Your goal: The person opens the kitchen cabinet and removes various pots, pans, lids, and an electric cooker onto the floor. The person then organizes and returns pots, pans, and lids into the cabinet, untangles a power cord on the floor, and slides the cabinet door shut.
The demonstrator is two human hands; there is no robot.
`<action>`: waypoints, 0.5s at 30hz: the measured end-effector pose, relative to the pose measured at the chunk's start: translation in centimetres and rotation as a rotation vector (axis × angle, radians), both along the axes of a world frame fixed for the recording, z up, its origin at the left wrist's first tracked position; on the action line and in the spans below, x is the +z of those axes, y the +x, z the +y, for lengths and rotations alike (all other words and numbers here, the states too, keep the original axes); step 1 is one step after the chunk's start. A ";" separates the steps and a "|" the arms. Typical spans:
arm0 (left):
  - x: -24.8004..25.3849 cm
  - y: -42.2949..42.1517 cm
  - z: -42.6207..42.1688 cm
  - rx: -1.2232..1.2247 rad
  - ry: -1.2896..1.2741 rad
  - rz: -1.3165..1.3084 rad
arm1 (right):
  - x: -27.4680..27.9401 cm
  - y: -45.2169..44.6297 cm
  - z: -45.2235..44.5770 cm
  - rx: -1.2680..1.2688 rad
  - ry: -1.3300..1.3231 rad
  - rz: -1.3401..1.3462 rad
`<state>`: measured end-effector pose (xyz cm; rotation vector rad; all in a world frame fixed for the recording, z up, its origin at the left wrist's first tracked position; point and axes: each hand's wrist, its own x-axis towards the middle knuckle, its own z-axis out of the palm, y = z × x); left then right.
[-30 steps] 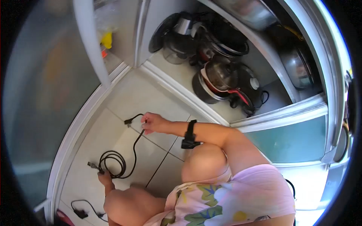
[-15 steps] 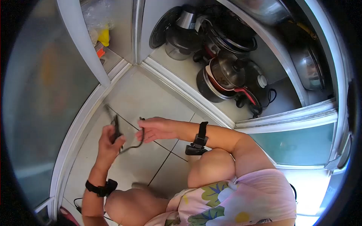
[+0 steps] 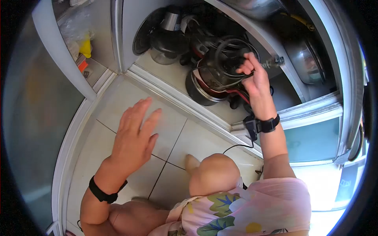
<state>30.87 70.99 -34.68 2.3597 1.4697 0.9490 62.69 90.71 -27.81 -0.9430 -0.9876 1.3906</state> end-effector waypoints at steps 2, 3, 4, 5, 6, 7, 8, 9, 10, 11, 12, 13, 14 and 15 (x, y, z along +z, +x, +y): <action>-0.5 -0.1 -0.6 0.019 -0.046 -0.018 | -0.8 3.1 1.7 -0.165 0.053 -0.169; -0.7 -0.2 -0.8 0.031 -0.094 -0.028 | -1.5 4.5 2.8 -0.235 0.071 -0.152; -0.8 -0.1 -0.9 0.029 -0.095 -0.026 | -2.3 6.1 4.3 -0.304 0.092 -0.134; -1.1 -0.1 -1.0 0.008 -0.118 -0.013 | -2.9 8.2 6.1 -0.346 0.020 -0.013; -1.3 0.0 -1.1 -0.017 -0.144 0.000 | -3.7 11.2 8.0 -0.390 -0.053 0.107; -1.5 0.0 -1.2 -0.020 -0.145 0.001 | -5.0 14.9 10.5 -0.466 -0.044 0.190; -1.6 0.1 -1.2 -0.020 -0.177 0.016 | -8.5 22.0 13.6 -0.414 0.179 -0.220; -1.8 0.1 -1.2 -0.020 -0.210 0.031 | -11.8 28.8 16.6 -0.480 0.426 -0.746; -2.0 0.0 -1.3 -0.018 -0.210 0.035 | -14.9 35.1 19.5 -0.626 0.663 -1.098; -2.3 0.0 -1.2 -0.013 -0.238 0.043 | -14.5 35.2 19.1 -0.626 0.664 -1.094; -2.6 0.0 -1.3 -0.010 -0.270 0.051 | -13.5 35.2 17.4 -0.594 0.564 -0.823; -3.1 -0.1 -1.4 -0.010 -0.272 0.052 | -12.3 35.0 15.8 -0.558 0.463 -0.555; -3.6 0.0 -1.4 -0.010 -0.292 0.063 | -11.2 34.4 14.6 -0.561 0.464 -0.556; -4.1 0.0 -1.4 -0.010 -0.316 0.074 | -10.5 33.3 13.3 -0.382 0.081 -1.370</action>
